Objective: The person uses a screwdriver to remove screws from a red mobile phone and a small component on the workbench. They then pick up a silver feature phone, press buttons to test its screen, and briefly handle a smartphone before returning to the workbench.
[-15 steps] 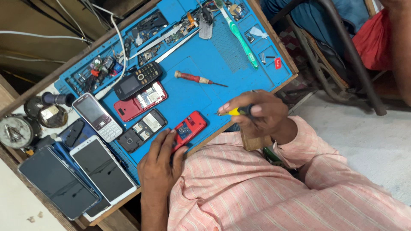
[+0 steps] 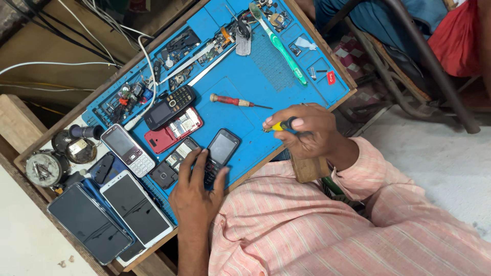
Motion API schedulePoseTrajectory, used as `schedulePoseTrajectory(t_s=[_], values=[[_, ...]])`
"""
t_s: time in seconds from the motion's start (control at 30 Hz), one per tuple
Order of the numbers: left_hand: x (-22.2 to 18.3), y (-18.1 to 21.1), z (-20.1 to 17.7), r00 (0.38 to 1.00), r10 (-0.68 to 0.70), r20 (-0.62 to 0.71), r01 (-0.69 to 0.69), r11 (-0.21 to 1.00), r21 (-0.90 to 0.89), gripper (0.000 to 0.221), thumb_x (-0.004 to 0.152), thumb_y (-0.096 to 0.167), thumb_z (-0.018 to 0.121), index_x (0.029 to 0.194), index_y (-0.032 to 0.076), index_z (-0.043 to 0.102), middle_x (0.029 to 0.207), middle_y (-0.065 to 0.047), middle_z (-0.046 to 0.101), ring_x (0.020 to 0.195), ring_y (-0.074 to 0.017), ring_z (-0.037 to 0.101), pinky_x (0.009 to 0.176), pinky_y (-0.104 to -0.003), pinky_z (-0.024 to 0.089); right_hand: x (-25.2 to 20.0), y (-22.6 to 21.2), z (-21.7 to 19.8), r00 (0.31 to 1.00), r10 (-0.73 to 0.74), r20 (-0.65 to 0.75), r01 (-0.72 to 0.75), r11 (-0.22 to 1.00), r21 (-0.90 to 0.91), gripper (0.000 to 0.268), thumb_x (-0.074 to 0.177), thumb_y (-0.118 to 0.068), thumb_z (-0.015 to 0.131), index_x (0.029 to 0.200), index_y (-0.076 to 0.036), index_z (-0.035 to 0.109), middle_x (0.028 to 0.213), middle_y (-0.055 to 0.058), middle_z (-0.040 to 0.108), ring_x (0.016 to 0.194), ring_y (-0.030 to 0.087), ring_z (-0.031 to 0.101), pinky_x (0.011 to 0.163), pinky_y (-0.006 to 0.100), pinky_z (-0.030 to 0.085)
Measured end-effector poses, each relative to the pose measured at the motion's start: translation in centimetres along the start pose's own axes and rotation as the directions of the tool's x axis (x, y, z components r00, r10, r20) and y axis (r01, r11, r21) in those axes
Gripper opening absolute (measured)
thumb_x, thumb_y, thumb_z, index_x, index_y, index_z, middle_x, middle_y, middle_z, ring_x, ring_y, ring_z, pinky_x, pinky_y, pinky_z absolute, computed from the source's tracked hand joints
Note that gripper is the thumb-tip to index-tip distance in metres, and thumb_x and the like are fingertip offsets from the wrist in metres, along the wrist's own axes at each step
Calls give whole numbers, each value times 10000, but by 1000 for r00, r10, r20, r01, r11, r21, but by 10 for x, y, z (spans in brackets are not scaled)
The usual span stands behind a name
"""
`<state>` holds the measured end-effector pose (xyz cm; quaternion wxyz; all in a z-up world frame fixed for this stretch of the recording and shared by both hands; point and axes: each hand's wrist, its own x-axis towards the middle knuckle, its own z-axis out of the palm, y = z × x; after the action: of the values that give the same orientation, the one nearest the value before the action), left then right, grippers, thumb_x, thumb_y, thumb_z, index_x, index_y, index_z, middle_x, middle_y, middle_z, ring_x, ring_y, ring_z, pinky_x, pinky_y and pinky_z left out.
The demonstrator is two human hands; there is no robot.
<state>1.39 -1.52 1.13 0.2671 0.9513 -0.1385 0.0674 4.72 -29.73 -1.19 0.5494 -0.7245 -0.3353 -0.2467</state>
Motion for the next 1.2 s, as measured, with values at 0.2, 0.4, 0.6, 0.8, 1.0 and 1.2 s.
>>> schedulePoseTrajectory(t_s=[0.2, 0.4, 0.6, 0.8, 1.0, 1.2], values=[[-1, 1, -1, 999, 31, 36, -30, 998, -47, 485, 808, 296, 859, 1228, 96, 722, 1283, -86, 709, 930, -271, 752, 750, -363, 600, 4, 2, 2, 998, -55, 5, 55, 996, -77, 442, 1007, -77, 700, 1305, -139, 380, 1044, 232, 723, 893, 300, 795, 720, 372, 670], [-34, -25, -6, 966, -242, -96, 188, 903, -387, 468, 775, 208, 849, 1192, 46, 711, 1216, -189, 741, 576, -141, 629, 488, -261, 460, 4, 5, 1, 998, -70, -9, 69, 996, -48, 418, 1019, -75, 692, 1298, -122, 384, 1036, 235, 722, 878, 290, 796, 703, 358, 669], [-50, -55, 1, 899, -404, 168, 219, 86, -972, 492, 1035, 307, 619, 1310, -100, 598, 1096, -259, 743, 585, -103, 593, 479, -218, 415, 4, 7, 3, 996, -81, 20, 82, 994, -66, 406, 1020, -76, 689, 1294, -101, 390, 1040, 231, 728, 876, 285, 800, 685, 332, 668], [-42, -48, 12, 817, -421, 394, 427, -15, -904, 522, 1031, 289, 513, 1370, -106, 546, 1024, -178, 734, 796, -195, 758, 663, -310, 604, 4, 5, 6, 997, -70, 37, 73, 994, -77, 430, 1005, -56, 708, 1294, -100, 392, 1050, 233, 728, 877, 277, 797, 686, 337, 664], [-30, -22, 7, 934, -272, 231, 354, 793, -496, 334, 1040, 204, 560, 1272, 30, 725, 858, -122, 784, 722, -190, 724, 675, -304, 562, 2, 5, 8, 998, -47, 32, 49, 998, -38, 458, 1004, -44, 707, 1315, -114, 378, 1067, 245, 714, 909, 305, 793, 733, 376, 676], [-3, 1, 0, 954, -201, 223, 262, 918, -296, 271, 987, 126, 619, 1218, 65, 746, 918, -155, 744, 734, -262, 721, 678, -362, 546, 0, 2, 13, 998, -39, 59, 42, 997, -66, 457, 1002, -46, 709, 1312, -126, 383, 1057, 210, 734, 888, 285, 801, 698, 349, 654]])
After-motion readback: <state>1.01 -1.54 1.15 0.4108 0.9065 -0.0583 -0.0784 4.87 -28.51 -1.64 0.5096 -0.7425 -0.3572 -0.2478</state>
